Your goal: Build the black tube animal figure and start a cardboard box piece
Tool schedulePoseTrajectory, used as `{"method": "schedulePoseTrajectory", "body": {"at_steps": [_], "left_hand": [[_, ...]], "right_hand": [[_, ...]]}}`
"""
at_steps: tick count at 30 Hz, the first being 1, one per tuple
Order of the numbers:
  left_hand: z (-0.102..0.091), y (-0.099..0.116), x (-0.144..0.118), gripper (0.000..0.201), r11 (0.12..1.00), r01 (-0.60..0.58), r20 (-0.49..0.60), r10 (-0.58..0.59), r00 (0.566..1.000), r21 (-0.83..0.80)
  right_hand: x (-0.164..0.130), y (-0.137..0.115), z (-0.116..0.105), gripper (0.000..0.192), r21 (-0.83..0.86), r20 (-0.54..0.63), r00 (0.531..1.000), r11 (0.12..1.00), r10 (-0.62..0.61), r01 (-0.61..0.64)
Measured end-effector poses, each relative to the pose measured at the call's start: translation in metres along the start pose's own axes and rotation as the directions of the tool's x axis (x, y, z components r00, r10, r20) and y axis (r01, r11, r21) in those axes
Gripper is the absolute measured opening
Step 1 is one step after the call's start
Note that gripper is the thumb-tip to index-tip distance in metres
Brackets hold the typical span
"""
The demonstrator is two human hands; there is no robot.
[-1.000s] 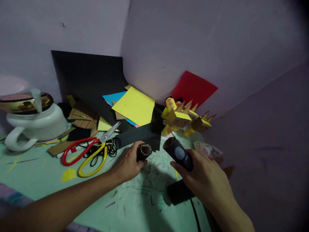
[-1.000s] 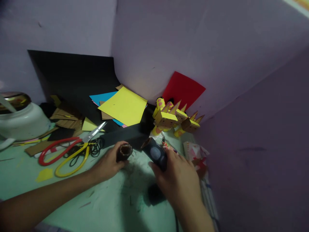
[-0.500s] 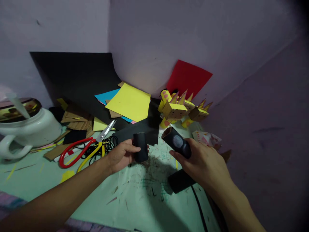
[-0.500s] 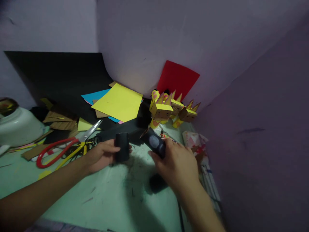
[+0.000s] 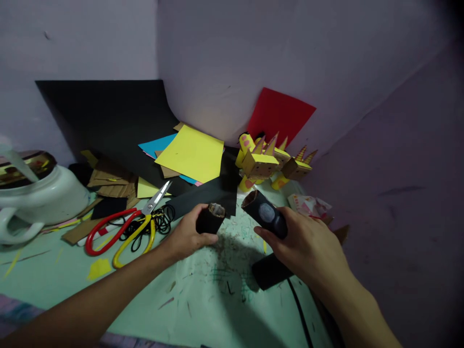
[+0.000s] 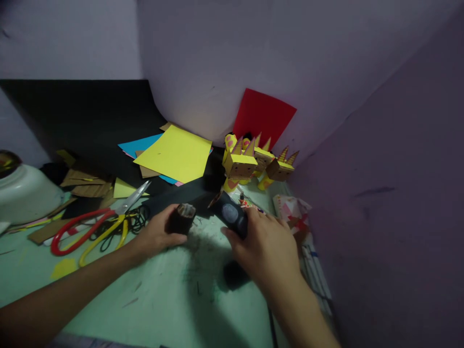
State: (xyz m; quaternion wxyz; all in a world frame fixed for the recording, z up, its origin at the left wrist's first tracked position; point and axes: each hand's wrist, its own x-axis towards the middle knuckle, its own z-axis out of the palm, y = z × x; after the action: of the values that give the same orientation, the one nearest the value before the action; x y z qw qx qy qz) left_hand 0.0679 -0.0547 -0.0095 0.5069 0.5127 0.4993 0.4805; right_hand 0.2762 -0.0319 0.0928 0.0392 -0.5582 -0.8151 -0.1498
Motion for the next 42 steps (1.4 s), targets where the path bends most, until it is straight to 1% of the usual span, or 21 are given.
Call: {"method": "schedulePoseTrajectory", "body": {"at_steps": [2,3,6,9,12,15,18,20,21,22,24,25,26,28,31,33,36,38,40,42], "left_hand": [[0.001,0.001,-0.001,0.057,0.981,-0.012,-0.063,0.024,0.998,0.192],[0.001,0.001,-0.001,0.054,0.967,-0.006,-0.079,0.027,0.997,0.254],[0.004,0.000,-0.002,0.043,0.944,0.009,-0.091,0.023,0.996,0.330],[0.005,-0.002,-0.002,0.042,0.947,-0.019,-0.086,0.050,0.995,0.320],[0.004,-0.003,-0.002,0.048,0.963,-0.067,-0.041,0.081,0.996,0.261],[0.002,-0.005,-0.001,0.057,0.986,-0.087,0.021,0.084,0.996,0.145],[0.001,-0.007,0.000,0.062,0.998,-0.056,0.077,0.058,0.995,-0.023],[0.001,-0.008,0.001,0.060,0.995,-0.030,0.081,0.038,0.996,-0.090],[0.001,-0.008,0.002,0.058,0.997,-0.022,0.060,0.026,0.998,-0.074],[0.001,-0.007,0.002,0.054,1.000,-0.016,0.020,0.016,1.000,-0.019],[0.001,-0.004,0.002,0.049,0.989,-0.014,-0.074,0.025,0.997,0.145],[0.001,-0.002,0.001,0.048,0.975,-0.020,-0.102,0.044,0.994,0.223],[0.002,0.000,0.001,0.048,0.958,-0.029,-0.115,0.064,0.991,0.285],[0.002,0.002,-0.001,0.046,0.934,-0.041,-0.106,0.084,0.991,0.354],[0.003,0.002,-0.002,0.039,0.925,-0.005,-0.093,0.043,0.995,0.379],[0.003,-0.001,-0.002,0.038,0.929,-0.003,-0.084,0.036,0.996,0.369],[0.002,-0.004,-0.001,0.042,0.946,-0.028,-0.052,0.047,0.998,0.324],[0.002,-0.005,-0.001,0.048,0.960,-0.020,-0.046,0.034,0.998,0.280],[0.002,-0.005,0.000,0.050,0.967,-0.009,-0.074,0.029,0.997,0.253],[0.003,-0.004,0.000,0.049,0.962,-0.018,-0.121,0.052,0.991,0.272]], "right_hand": [[0.000,0.000,0.000,0.039,-0.002,0.011,1.000,1.000,0.012,-0.012],[0.000,0.000,0.000,0.039,-0.001,0.015,1.000,1.000,0.016,-0.016],[-0.001,0.000,-0.001,0.039,0.002,0.024,1.000,1.000,0.008,-0.008],[-0.001,0.000,-0.001,0.039,-0.005,0.026,1.000,1.000,0.010,-0.010],[-0.001,0.000,-0.002,0.038,-0.010,0.033,0.999,1.000,0.022,-0.021],[-0.001,-0.001,-0.003,0.038,-0.007,0.030,0.999,1.000,0.010,-0.010],[-0.001,-0.001,-0.003,0.038,-0.010,0.021,1.000,1.000,-0.006,0.006],[-0.001,-0.001,-0.002,0.038,-0.011,0.018,1.000,1.000,-0.013,0.013],[-0.001,-0.001,-0.002,0.038,-0.009,0.015,1.000,1.000,-0.017,0.017],[-0.001,-0.001,-0.002,0.038,-0.007,0.012,1.000,1.000,-0.019,0.019],[-0.001,0.000,-0.001,0.038,0.001,0.004,1.000,1.000,-0.024,0.024],[-0.001,0.000,-0.001,0.038,0.004,0.001,1.000,1.000,-0.027,0.027],[-0.001,0.000,-0.002,0.038,0.005,-0.001,1.000,1.000,-0.031,0.031],[-0.002,0.000,-0.002,0.037,0.001,-0.006,0.999,0.999,-0.037,0.037],[-0.001,-0.002,-0.004,0.036,-0.012,-0.003,0.999,0.999,-0.050,0.050],[-0.001,-0.003,-0.005,0.036,-0.015,0.013,0.998,0.998,-0.057,0.057],[-0.001,-0.005,-0.005,0.037,-0.017,0.046,0.997,0.998,-0.056,0.057],[0.000,-0.006,-0.004,0.037,-0.017,0.058,0.997,0.998,-0.053,0.054],[0.001,-0.006,-0.004,0.037,-0.018,0.058,0.997,0.998,-0.055,0.056],[0.002,-0.007,-0.004,0.037,-0.024,0.046,0.997,0.998,-0.063,0.064]]}}
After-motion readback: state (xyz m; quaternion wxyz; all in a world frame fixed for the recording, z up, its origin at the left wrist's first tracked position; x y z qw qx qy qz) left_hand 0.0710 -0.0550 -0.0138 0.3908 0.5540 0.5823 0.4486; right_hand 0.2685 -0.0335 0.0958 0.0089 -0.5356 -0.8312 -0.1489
